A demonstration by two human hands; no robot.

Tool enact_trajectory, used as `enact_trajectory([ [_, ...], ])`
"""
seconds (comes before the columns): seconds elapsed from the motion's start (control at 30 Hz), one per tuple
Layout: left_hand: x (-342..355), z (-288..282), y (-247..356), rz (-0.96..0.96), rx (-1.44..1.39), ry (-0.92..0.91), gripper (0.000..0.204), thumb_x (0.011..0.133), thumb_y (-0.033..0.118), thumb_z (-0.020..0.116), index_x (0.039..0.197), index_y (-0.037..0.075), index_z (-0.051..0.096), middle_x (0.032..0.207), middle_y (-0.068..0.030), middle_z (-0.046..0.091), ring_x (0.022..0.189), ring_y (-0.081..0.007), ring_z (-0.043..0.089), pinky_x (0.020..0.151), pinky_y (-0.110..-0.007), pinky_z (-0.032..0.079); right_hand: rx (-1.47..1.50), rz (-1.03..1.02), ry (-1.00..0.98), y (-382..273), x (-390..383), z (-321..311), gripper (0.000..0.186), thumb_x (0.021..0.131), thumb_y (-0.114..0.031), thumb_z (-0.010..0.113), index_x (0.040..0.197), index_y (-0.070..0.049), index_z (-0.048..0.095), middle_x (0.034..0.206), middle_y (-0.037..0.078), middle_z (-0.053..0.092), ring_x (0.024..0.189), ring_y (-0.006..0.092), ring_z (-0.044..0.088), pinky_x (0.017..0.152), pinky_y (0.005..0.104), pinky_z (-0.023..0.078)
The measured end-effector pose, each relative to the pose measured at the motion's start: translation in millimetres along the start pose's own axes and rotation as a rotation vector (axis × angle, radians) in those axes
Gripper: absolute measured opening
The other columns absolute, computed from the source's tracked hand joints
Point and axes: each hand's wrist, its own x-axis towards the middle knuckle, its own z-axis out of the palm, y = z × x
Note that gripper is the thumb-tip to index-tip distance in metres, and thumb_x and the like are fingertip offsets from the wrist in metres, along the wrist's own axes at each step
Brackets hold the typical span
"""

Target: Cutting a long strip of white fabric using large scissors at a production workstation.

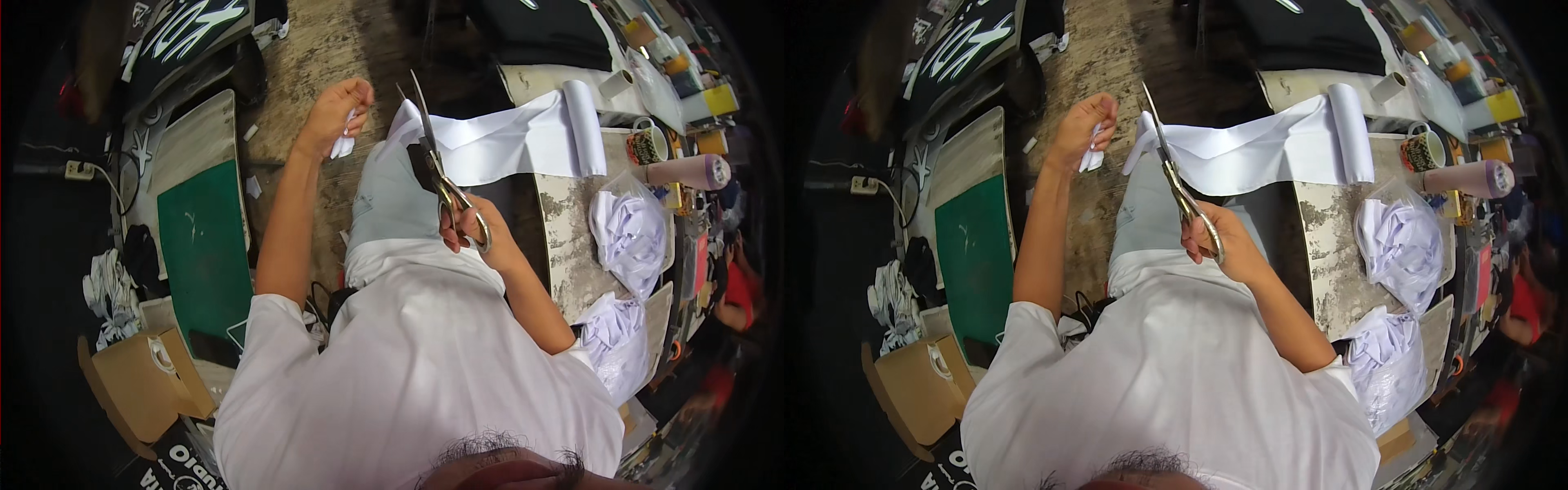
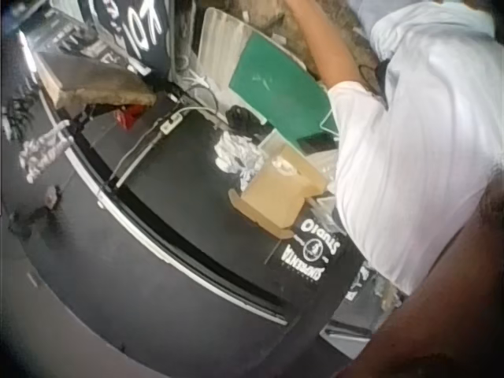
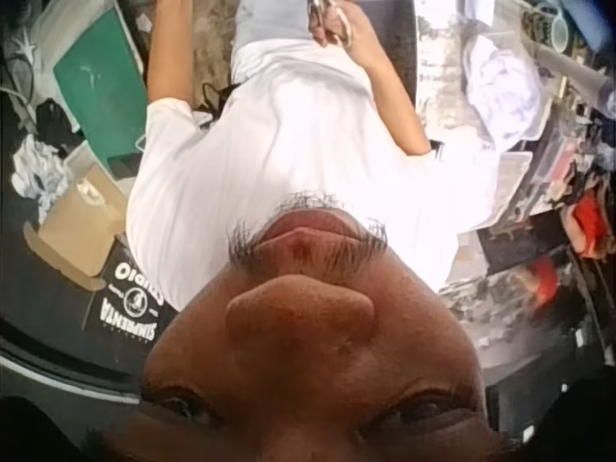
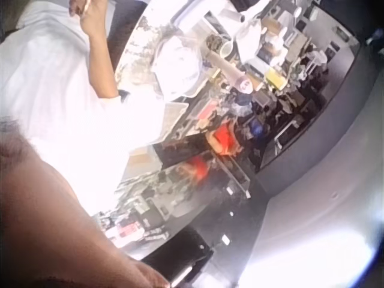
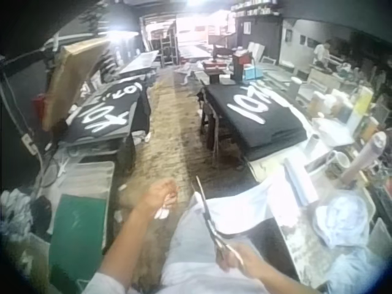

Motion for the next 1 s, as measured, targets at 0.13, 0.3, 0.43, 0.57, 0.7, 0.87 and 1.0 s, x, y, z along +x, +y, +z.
enact_trajectory([
  [0.13, 12.5, 27.8, 2.0, 0.075, 0.09, -0.137, 0.049, 0.097, 0.041, 0.06, 0.123, -0.001, 0.058, 0.073, 0.0039, 0.052, 0.057, 0.0001, 0.041, 0.044, -0.015, 0.031, -0.003, -0.019, 0.003, 1.4, -1.7, 0.1, 0.05, 0.094, -0.058, 0.058, 0.086, -0.009, 0.051, 0.066, -0.002, 0.051, 0.057, 0.0067, 0.046, 0.051, 0.0208, 0.03],
  [0.3, 16.7, 52.3, 5.8, 0.019, 0.331, -0.23, 0.073, 0.085, 0.053, 0.072, 0.133, 0.0, 0.058, 0.072, 0.0058, 0.057, 0.054, 0.0011, 0.041, 0.043, -0.015, 0.029, 0.02, -0.046, 0.005, 3.1, -5.4, -2.7, 0.047, 0.094, -0.054, 0.06, 0.085, -0.009, 0.05, 0.065, -0.001, 0.05, 0.056, 0.0067, 0.046, 0.051, 0.0207, 0.03],
  [0.43, 18.3, 55.2, 7.8, -0.067, 0.289, -0.304, 0.057, 0.082, 0.036, 0.079, 0.124, 0.001, 0.064, 0.077, 0.0025, 0.064, 0.051, 0.0008, 0.043, 0.043, -0.015, 0.031, 0.036, -0.029, 0.006, 3.1, -6.4, -8.5, 0.044, 0.093, -0.05, 0.064, 0.086, -0.008, 0.051, 0.064, -0.001, 0.05, 0.056, 0.0071, 0.046, 0.051, 0.0211, 0.031],
  [0.57, 24.0, 57.5, 7.8, -0.159, 0.227, -0.303, 0.033, 0.082, 0.018, 0.079, 0.108, 0.0, 0.069, 0.075, -0.0024, 0.066, 0.05, -0.002, 0.049, 0.043, -0.015, 0.033, 0.064, -0.022, 0.009, -0.6, -4.0, -10.4, 0.041, 0.092, -0.045, 0.066, 0.087, -0.006, 0.053, 0.064, 0.0, 0.05, 0.057, 0.0083, 0.048, 0.052, 0.0215, 0.033],
  [0.7, 24.1, 54.7, 4.7, -0.066, 0.267, -0.32, 0.032, 0.076, 0.022, 0.084, 0.095, 0.0, 0.069, 0.069, -0.0069, 0.068, 0.046, -0.002, 0.049, 0.042, -0.016, 0.031, 0.043, -0.013, -0.014, -5.1, -5.6, -17.4, 0.044, 0.091, -0.047, 0.066, 0.089, -0.005, 0.054, 0.064, 0.0, 0.051, 0.058, 0.0092, 0.05, 0.054, 0.0223, 0.037],
  [0.87, 32.9, 71.3, 21.0, -0.086, 0.421, -0.376, 0.018, 0.078, 0.01, 0.078, 0.087, -0.002, 0.068, 0.072, -0.004, 0.065, 0.059, -0.0094, 0.06, 0.049, -0.022, 0.041, 0.066, -0.072, -0.033, -14.3, -12.7, -18.6, 0.056, 0.088, -0.057, 0.066, 0.09, -0.003, 0.055, 0.077, 0.003, 0.055, 0.068, 0.0107, 0.053, 0.06, 0.0258, 0.045],
  [1.0, 26.3, 68.0, 12.7, -0.005, 0.492, -0.316, 0.012, 0.077, 0.006, 0.074, 0.083, -0.002, 0.067, 0.07, -0.0055, 0.064, 0.061, -0.0118, 0.06, 0.054, -0.026, 0.046, -0.063, -0.063, -0.071, 0.1, -13.1, -26.4, 0.051, 0.091, -0.053, 0.066, 0.097, -0.003, 0.055, 0.082, 0.001, 0.053, 0.072, 0.0098, 0.054, 0.067, 0.027, 0.05],
])
